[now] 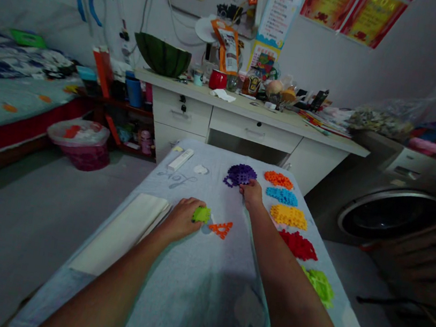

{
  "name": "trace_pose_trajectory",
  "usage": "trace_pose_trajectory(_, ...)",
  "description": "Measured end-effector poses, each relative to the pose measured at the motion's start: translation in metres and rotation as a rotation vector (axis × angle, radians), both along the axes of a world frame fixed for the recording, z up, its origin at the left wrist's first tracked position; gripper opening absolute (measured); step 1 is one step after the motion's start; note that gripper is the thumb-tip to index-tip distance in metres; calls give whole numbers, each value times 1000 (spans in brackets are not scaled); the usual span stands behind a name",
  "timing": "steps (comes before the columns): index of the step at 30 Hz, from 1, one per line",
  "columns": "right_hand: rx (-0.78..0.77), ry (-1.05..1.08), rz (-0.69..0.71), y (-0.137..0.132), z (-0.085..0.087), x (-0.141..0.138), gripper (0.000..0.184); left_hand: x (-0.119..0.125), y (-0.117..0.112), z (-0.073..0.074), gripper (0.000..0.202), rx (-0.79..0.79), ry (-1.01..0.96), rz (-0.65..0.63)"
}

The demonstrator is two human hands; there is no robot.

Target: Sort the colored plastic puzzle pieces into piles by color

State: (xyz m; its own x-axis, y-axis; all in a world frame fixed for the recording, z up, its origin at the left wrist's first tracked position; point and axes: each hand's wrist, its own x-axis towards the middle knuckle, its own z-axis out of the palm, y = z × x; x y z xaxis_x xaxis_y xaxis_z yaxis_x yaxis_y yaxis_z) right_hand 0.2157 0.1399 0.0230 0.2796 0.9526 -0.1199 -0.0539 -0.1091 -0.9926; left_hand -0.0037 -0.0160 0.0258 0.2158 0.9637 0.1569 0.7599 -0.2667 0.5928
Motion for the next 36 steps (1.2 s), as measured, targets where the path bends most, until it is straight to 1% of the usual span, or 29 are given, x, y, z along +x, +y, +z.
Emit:
trace_pose_trajectory(3, 16, -58, -45, -11, -1, 3, 42, 2, -1, 2, 39, 5, 8, 15)
trace_pose_trajectory(5, 19, -146, -31, -18, 1, 6, 42, 3, -1, 3, 39, 3, 16, 22)
trace_pose_trajectory(9, 6, -352, 75, -27, 10, 12, 40, 3, -1, 1, 38, 8, 17, 15)
trace_pose_trajectory(12, -3, -392, 170, -38, 18, 14, 30, 2, 0, -2, 39, 23, 14, 13)
trace_pose_trajectory(13, -10, -405, 223, -43, 22, 13, 26, 2, 0, -2, 39, 28, 12, 16)
trace_pose_trajectory(14, -12, -441, 311, -51, 26, 12, 22, 2, 1, -3, 39, 31, 8, 18)
trace_pose_trajectory(16, 13, -605, 590, -69, 35, 9, 22, 3, 1, -3, 39, 29, 0, 23)
trace_pose_trajectory(18, 81, -873, 908, -91, 44, 4, 33, 3, 1, -3, 39, 32, -8, 30)
trace_pose_trajectory(19, 119, -1007, 1013, -102, 48, 2, 42, 3, 1, -3, 40, 36, -13, 33)
trace_pose_trajectory(20, 142, -1125, 1071, -112, 51, 0, 51, 3, 1, -3, 40, 42, -18, 34)
trace_pose_trajectory(21, 155, -1226, 1097, -122, 53, -1, 58, 3, 1, -3, 40, 47, -23, 37)
trace_pose_trajectory(22, 160, -1305, 1101, -129, 54, -2, 61, 3, 1, -3, 40, 49, -25, 36)
trace_pose_trajectory(23, 162, -1363, 1094, -135, 54, -3, 60, 3, 1, -4, 41, 47, -25, 36)
trace_pose_trajectory(26, 200, -1417, 1055, -142, 53, -1, 41, 3, 1, -3, 41, 36, -12, 29)
trace_pose_trajectory(30, 261, -1339, 1045, -136, 55, 10, 25, 5, 1, -1, 38, 36, 5, 21)
trace_pose_trajectory(33, 224, -1224, 1034, -128, 57, 21, 16, 7, 2, 0, 36, 35, 16, 34)
trace_pose_trajectory(36, 185, -1091, 941, -116, 55, 29, 18, 8, 4, -1, 34, 44, 15, 51)
